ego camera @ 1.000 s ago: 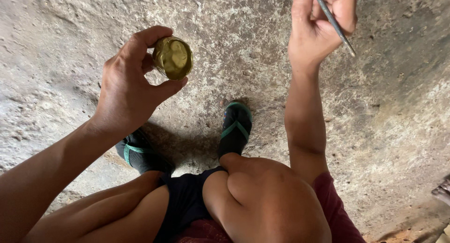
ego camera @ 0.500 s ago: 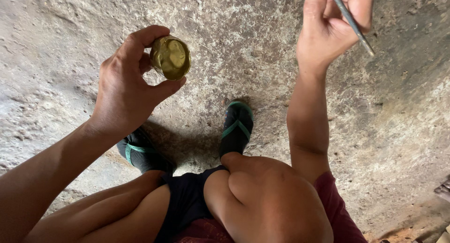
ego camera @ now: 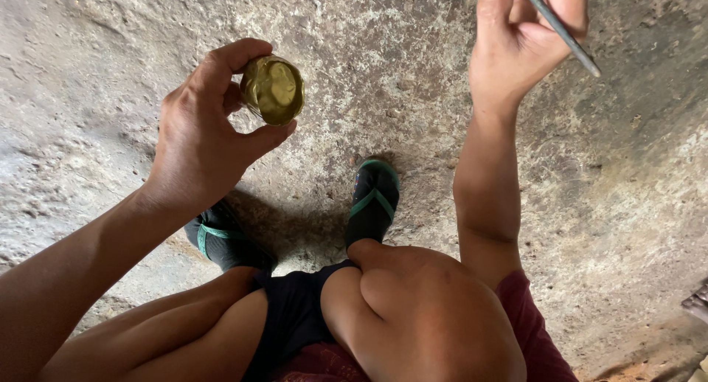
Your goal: The person sits on the floor and uses a paintbrush to apply gold paint to the inside of a small metal lid. The person repeatedly dips the brush into the lid and paints the interior surface.
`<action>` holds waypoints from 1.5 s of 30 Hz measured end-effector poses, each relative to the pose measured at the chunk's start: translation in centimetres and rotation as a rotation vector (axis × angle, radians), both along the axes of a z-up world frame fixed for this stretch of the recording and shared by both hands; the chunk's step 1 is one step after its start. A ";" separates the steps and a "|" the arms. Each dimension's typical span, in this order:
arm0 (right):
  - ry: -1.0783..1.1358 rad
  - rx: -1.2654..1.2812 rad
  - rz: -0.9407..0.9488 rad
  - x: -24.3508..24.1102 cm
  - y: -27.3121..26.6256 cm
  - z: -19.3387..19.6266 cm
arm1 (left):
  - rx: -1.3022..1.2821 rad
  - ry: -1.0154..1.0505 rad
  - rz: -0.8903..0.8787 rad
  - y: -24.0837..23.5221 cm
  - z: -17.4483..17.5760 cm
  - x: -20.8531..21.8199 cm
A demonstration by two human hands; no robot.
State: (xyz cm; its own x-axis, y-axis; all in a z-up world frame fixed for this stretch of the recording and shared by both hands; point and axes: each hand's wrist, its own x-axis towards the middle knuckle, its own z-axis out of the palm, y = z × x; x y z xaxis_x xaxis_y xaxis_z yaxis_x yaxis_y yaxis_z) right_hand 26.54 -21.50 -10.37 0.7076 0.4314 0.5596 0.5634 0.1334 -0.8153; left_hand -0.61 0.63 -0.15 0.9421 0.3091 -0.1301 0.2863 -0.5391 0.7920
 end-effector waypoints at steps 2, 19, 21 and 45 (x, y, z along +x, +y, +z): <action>-0.011 -0.022 -0.020 0.2 0.2 0.0 | 0.002 0.004 -0.002 0.0 0.0 0.1; -0.122 0.033 -0.115 1.4 0.5 -0.8 | 0.003 -0.004 -0.007 0.1 0.0 0.0; -0.040 0.053 -0.119 1.2 -0.4 -0.8 | -0.003 -0.005 -0.005 0.1 0.0 0.0; 0.416 0.465 0.074 -0.4 1.9 -3.3 | -0.081 0.053 0.024 0.5 0.4 -0.3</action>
